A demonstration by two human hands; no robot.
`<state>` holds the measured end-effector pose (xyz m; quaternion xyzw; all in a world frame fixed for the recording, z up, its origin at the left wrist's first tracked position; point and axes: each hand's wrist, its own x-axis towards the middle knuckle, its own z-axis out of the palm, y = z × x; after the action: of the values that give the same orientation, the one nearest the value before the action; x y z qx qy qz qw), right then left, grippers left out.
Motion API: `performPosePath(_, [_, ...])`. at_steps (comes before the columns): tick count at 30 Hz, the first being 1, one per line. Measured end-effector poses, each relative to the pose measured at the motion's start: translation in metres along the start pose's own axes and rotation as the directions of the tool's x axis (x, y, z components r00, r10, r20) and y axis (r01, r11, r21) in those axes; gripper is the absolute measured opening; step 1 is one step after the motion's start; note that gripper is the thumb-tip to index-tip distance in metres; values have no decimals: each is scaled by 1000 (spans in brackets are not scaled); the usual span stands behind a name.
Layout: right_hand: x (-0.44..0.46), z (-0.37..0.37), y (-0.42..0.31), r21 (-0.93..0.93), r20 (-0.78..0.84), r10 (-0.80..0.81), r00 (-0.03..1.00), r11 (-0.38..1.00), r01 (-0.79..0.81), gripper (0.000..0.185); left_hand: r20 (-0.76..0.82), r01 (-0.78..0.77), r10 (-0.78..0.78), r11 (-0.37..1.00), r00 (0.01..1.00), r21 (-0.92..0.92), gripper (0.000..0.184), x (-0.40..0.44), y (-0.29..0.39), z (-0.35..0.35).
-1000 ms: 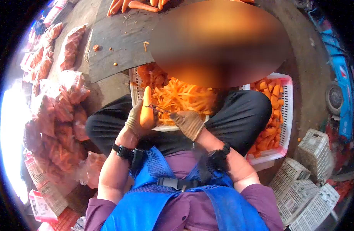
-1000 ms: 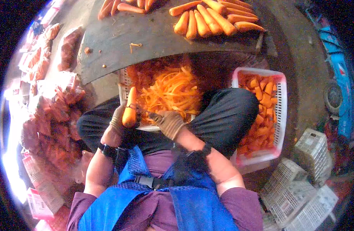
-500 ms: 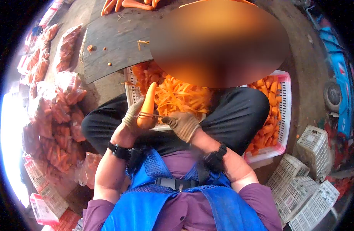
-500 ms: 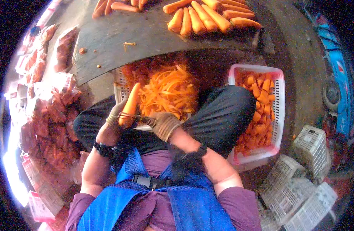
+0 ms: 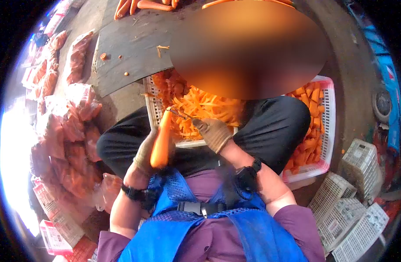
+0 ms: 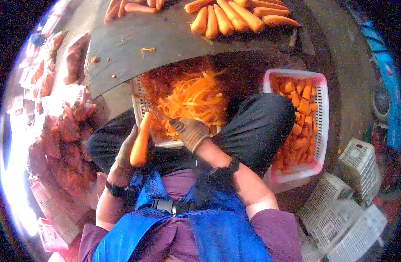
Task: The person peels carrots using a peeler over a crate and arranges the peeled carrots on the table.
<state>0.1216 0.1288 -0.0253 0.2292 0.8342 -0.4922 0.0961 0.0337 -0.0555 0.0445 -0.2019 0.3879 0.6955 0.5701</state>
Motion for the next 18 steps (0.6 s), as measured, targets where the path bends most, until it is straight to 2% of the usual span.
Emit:
performPosePath(1, [-4, 0, 0, 0, 2, -1, 1000, 1000, 1, 68, -44, -23, 23, 1000, 999, 13, 41, 6, 3, -2])
performPosePath(3, [-10, 3, 0, 78, -39, -119, 992, 990, 122, 63, -128, -62, 68, 997, 990, 45, 42, 20, 7, -5])
performPosePath(4, [-12, 3, -1, 90, -32, -153, 988, 984, 155, 62, -153, -91, 76, 991, 985, -93, 39, 23, 10, 5])
performPosePath(7, [-14, 5, -5, 128, 29, -182, 983, 976, 177, 60, -87, 34, -54, 974, 995, -222, 38, 48, 16, -18])
performPosePath(8, [-14, 5, -6, 141, 56, -179, 982, 975, 170, 59, -217, 2, -41, 985, 975, -175, 35, 52, 17, -18])
performPosePath(11, [-12, 14, 1, 81, 34, -241, 970, 968, 238, 57, -233, -131, 115, 990, 966, -55, 35, 67, 16, -16])
performPosePath(14, [-11, 19, 4, 74, 66, -223, 973, 973, 218, 58, -219, -111, 73, 980, 973, -166, 35, 80, 16, -23])
performPosePath(18, [-14, 9, -7, 96, 78, -190, 979, 979, 182, 60, -211, -100, 78, 990, 974, -98, 37, 76, 14, -20])
